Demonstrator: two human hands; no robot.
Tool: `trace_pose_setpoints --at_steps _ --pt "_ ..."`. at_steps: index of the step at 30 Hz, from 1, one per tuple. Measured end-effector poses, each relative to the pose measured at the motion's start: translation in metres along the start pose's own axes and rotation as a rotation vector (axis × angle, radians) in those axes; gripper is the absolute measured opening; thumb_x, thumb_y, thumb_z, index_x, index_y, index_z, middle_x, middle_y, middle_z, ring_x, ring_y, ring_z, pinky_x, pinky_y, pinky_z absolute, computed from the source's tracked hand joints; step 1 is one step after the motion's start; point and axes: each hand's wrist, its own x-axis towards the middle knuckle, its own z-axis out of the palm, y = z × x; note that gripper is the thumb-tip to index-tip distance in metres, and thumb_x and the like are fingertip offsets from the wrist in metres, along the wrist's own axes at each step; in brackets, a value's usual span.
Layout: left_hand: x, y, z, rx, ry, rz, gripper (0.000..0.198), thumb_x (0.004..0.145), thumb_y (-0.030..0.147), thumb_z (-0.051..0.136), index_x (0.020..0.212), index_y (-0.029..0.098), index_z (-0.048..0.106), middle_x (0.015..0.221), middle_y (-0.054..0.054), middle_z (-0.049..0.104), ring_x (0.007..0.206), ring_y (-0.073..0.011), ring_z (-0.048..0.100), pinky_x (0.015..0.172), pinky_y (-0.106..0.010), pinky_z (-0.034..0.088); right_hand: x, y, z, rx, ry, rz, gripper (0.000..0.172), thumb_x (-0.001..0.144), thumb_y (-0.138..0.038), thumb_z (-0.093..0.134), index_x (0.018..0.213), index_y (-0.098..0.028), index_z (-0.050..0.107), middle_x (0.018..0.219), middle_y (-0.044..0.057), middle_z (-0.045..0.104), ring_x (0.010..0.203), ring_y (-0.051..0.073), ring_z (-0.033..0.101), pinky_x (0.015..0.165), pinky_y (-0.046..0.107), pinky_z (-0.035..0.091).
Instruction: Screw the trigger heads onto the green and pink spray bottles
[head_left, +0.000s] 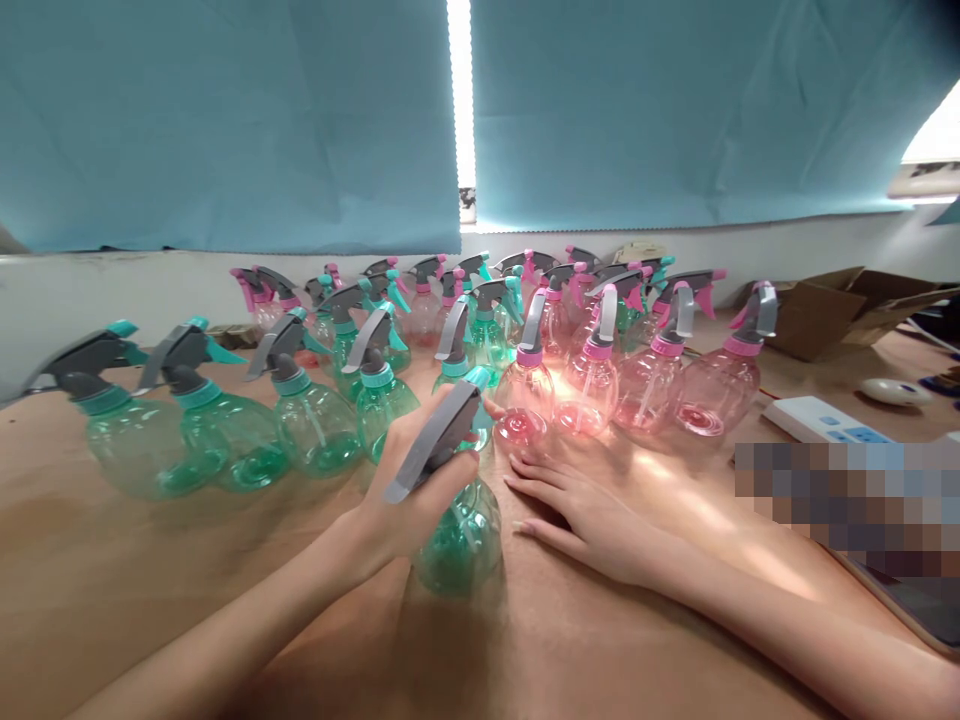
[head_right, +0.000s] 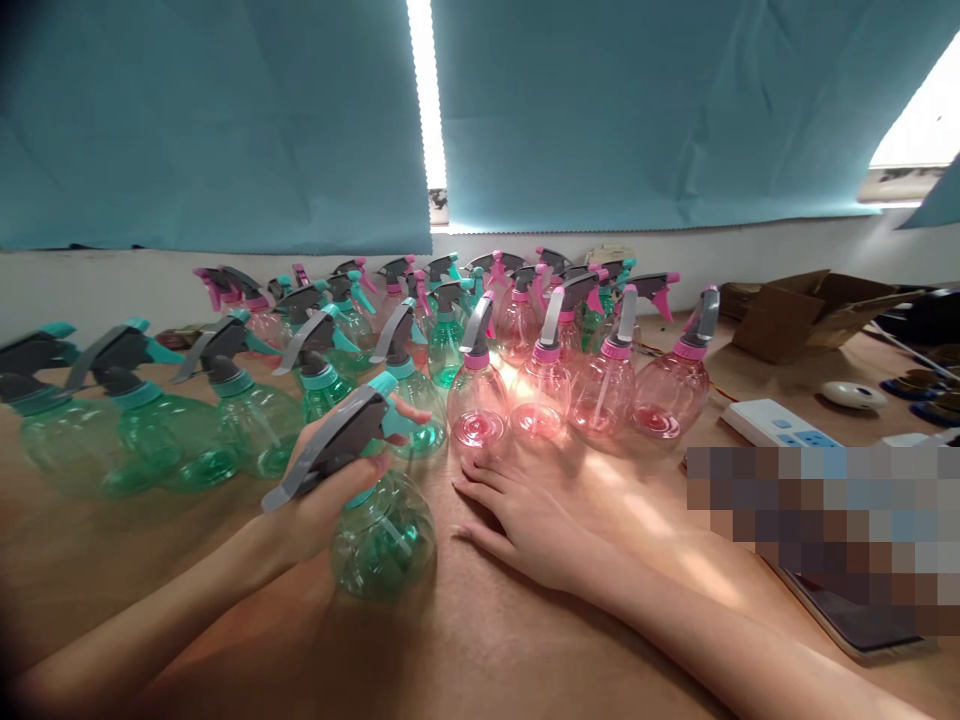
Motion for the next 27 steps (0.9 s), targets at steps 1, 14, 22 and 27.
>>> trace_pose_setpoints --at_steps 1,14,22,27 --pt "-0.0002 -0.0007 0.0007 -0.007 0.003 -0.004 0.014 0.080 0.021 0.050 0.091 0.023 0.060 0.076 0.000 0.053 0.060 -0.0136 0.045 0.058 -0.029 0.040 0.0000 -0.0002 -0.0002 -0.004 -0.001 0.000 0.054 0.098 -0.051 0.047 0.141 -0.019 0.053 0.149 0.009 0.048 0.140 0.030 0.040 0.116 0.053 0.030" --pt "-0.0002 -0.0012 0.0052 -0.100 0.009 -0.008 0.032 0.083 0.018 0.050 0.112 0.021 0.062 0.106 -0.005 0.062 0.084 -0.0169 0.059 0.077 -0.032 0.049 0.0002 0.0031 0.0026 0.004 0.005 -0.011 0.053 0.098 -0.051 0.046 0.141 -0.020 0.053 0.148 0.010 0.049 0.139 0.029 0.041 0.115 0.053 0.033" --pt "-0.0013 -0.0022 0.0049 -0.078 0.014 -0.010 0.033 0.084 0.020 0.050 0.114 0.022 0.063 0.100 -0.004 0.063 0.071 -0.0142 0.054 0.071 -0.031 0.049 0.0003 0.0016 0.0017 0.011 0.011 -0.008 0.052 0.098 -0.049 0.048 0.141 -0.021 0.053 0.148 0.010 0.050 0.138 0.030 0.042 0.115 0.053 0.033" --pt "-0.0013 -0.0029 0.0054 -0.063 0.019 -0.007 0.031 0.085 0.021 0.050 0.113 0.022 0.063 0.096 -0.004 0.064 0.068 -0.0140 0.053 0.071 -0.031 0.050 0.0002 0.0030 0.0029 0.018 0.009 -0.008 0.053 0.098 -0.051 0.047 0.141 -0.021 0.052 0.149 0.011 0.048 0.139 0.030 0.041 0.115 0.053 0.032"
